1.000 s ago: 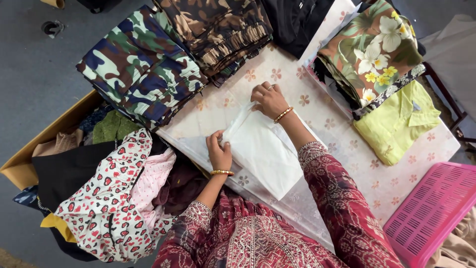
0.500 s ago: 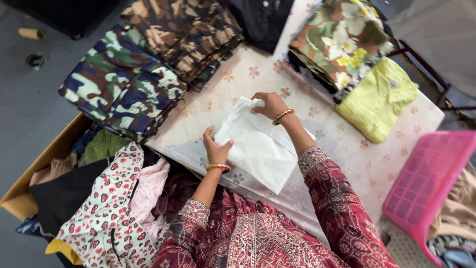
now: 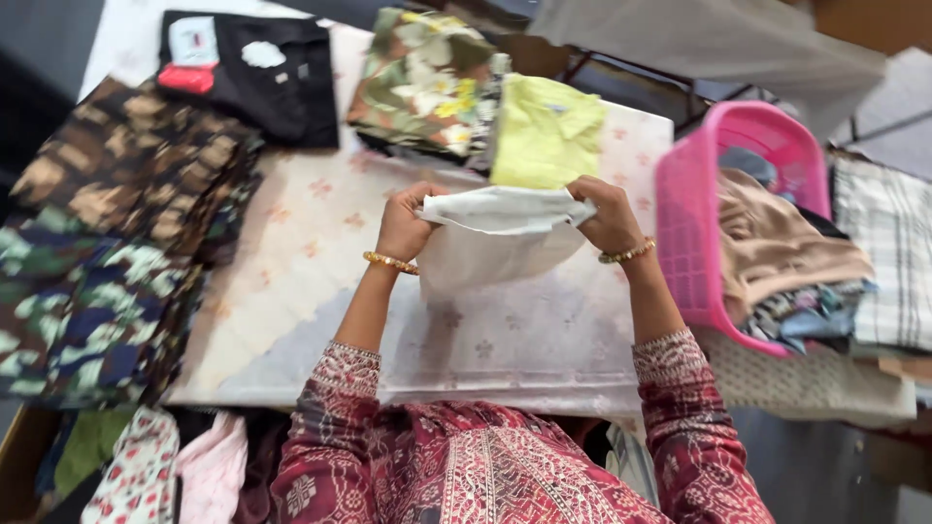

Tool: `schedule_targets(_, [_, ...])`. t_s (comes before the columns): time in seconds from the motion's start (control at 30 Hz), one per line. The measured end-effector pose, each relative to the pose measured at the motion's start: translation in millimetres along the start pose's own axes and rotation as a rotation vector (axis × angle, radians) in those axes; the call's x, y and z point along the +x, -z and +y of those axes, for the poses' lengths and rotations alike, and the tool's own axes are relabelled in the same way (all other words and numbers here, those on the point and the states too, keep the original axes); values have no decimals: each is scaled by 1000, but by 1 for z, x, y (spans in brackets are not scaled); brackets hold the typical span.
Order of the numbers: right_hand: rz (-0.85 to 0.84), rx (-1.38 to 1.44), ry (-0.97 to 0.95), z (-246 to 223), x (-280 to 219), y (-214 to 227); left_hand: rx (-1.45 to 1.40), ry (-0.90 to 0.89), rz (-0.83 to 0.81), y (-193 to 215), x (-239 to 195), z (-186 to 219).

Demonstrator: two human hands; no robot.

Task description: Folding a white shirt on a table

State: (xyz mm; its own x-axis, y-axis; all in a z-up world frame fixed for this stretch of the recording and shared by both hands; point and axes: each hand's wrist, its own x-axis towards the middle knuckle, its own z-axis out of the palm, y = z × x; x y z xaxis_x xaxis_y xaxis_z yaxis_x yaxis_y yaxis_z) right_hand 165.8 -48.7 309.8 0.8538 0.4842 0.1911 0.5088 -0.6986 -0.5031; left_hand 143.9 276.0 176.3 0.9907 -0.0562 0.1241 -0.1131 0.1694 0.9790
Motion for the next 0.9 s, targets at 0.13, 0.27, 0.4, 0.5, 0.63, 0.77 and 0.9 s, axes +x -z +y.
schedule_targets(0.13, [147, 79, 49, -6, -88, 26, 270, -289, -140, -53, -30, 59])
schedule_targets(0.27, [106, -75, -18, 43, -186, -45, 539, -263, -256, -92, -89, -44])
schedule_targets(0.4, [-1, -100, -153, 90, -271, -125, 705, -290, -392, -106, -171, -155])
schedule_targets(0.5, [-120, -83, -178, 101, -306, -146, 768, -379, -431, -110, -194, -149])
schedule_targets(0.63, [85, -43, -296, 141, -318, -167, 589, 33, -77, -100, -193, -198])
schedule_targets(0.77, [329, 343, -633, 174, -298, -192, 486, 211, 293, -110, -159, -191])
schedule_targets(0.9, [272, 389, -804, 168, -274, -197, 501, 130, 343, -130, -157, -196])
